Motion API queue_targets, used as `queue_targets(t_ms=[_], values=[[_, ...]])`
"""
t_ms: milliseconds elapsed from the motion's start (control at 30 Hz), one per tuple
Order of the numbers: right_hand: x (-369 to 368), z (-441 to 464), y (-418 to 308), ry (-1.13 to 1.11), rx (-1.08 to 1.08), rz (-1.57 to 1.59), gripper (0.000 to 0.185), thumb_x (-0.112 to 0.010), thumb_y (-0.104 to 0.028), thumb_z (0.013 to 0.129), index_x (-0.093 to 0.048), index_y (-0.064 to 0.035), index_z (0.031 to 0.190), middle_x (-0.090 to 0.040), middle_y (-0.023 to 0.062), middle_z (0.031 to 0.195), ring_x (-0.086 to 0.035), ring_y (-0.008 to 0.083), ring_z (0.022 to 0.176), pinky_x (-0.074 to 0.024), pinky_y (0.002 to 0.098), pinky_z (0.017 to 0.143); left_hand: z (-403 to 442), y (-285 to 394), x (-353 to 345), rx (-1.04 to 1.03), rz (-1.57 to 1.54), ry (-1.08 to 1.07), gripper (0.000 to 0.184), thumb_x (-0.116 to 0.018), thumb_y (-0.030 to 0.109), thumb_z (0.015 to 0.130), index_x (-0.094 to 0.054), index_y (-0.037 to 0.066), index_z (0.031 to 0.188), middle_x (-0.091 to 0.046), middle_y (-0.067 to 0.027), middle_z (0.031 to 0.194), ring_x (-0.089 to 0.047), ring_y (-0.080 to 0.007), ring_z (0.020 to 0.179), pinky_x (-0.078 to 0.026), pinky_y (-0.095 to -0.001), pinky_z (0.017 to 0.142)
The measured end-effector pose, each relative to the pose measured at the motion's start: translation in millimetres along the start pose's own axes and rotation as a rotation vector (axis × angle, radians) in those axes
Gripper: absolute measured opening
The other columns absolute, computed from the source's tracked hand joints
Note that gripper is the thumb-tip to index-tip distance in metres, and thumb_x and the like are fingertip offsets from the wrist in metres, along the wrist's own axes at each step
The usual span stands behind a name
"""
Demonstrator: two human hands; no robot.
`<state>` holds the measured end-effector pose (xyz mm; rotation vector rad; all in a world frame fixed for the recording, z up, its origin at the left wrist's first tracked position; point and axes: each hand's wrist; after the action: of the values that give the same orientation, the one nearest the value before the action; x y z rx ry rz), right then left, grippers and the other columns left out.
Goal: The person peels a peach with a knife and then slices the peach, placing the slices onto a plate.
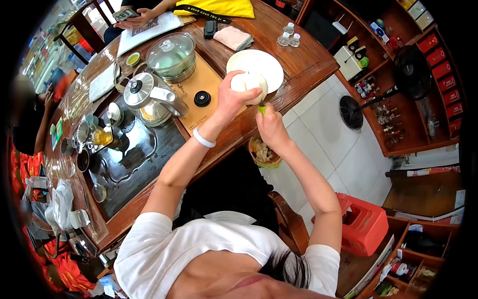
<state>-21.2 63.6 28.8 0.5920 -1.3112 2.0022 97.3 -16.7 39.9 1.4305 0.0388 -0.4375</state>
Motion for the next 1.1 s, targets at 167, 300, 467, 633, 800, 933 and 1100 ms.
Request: queue_targets(t_ms=[167,300,467,633,800,933,1100], values=[[-22,2,-1,0.082,-0.022,0.041,0.017,-0.049,-0.005,0.085,-0.039,0.008,0.087,-0.052,0.0289,0.06,-0.054,0.0459,0.061,-0.0429,0.0499,0.052,-2,-1,-4,0.199,-0.434,0.009,0.052,-0.076,0.011,0.064,-0.049,-0.003,0.107,-0.058,-0.0109,0.097,-0.058,-0.0172,0.088,-0.049,-0.0302,0.074],[-28,2,1,0.095,-0.078,0.167,0.017,-0.048,-0.009,0.086,-0.042,0.0076,0.084,-0.054,0.0285,0.062,-0.055,0.0459,0.063,-0.0422,0.0495,0.053,0,-9,0,0.163,-0.294,0.049,0.052,-0.075,0.009,0.065,-0.049,-0.004,0.108,-0.057,-0.0118,0.098,-0.058,-0.0185,0.088,-0.05,-0.0302,0.073],[-3,17,-9,-0.217,-0.438,0.35,0.026,-0.047,-0.017,0.087,-0.045,0.0061,0.077,-0.055,0.0276,0.066,-0.056,0.0421,0.06,-0.0433,0.0455,0.051,7,-9,10,0.021,0.127,0.04,0.048,-0.071,0.009,0.069,-0.048,-0.001,0.111,-0.057,-0.0105,0.098,-0.057,-0.0192,0.088,-0.049,-0.031,0.077],[2,26,-32,-0.287,-0.807,0.633,0.028,-0.048,-0.019,0.087,-0.049,0.0081,0.078,-0.057,0.027,0.07,-0.059,0.0399,0.064,-0.0471,0.0439,0.059,18,-18,21,0.207,-0.294,-0.036,0.053,-0.073,0.01,0.068,-0.047,-0.003,0.112,-0.056,-0.0128,0.1,-0.058,-0.0199,0.089,-0.051,-0.0307,0.074],[8,39,-9,-0.203,-0.216,0.01,0.034,-0.046,-0.022,0.088,-0.053,0.0108,0.083,-0.06,0.0279,0.081,-0.06,0.0406,0.077,-0.046,0.0472,0.07,13,-11,17,0.302,-0.338,0.016,0.051,-0.072,0.011,0.071,-0.046,-0.004,0.113,-0.056,-0.0131,0.102,-0.059,-0.0204,0.09,-0.051,-0.0311,0.074],[46,58,-37,-0.536,-0.499,-0.001,0.035,-0.047,-0.022,0.088,-0.055,0.0114,0.087,-0.06,0.0285,0.083,-0.059,0.04,0.084,-0.0465,0.0442,0.074,14,-22,16,0.173,-0.133,0.054,0.042,-0.065,0.019,0.078,-0.049,-0.001,0.111,-0.057,-0.0109,0.1,-0.059,-0.021,0.088,-0.052,-0.0329,0.07],[5,34,-9,-0.24,-0.319,0.158,0.037,-0.042,-0.029,0.091,-0.051,0.0056,0.084,-0.055,0.0193,0.07,-0.053,0.0306,0.066,-0.0416,0.0401,0.059,12,-6,11,0.331,-0.402,0.076,0.043,-0.067,0.02,0.077,-0.049,-0.001,0.11,-0.058,-0.0119,0.098,-0.061,-0.021,0.084,-0.052,-0.0328,0.068]])
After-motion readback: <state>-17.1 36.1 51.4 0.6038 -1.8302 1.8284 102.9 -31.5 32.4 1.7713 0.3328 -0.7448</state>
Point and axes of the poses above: each hand's wrist, its own z-axis towards the middle knuckle, its own x-axis out of the back of the hand, y = z × x
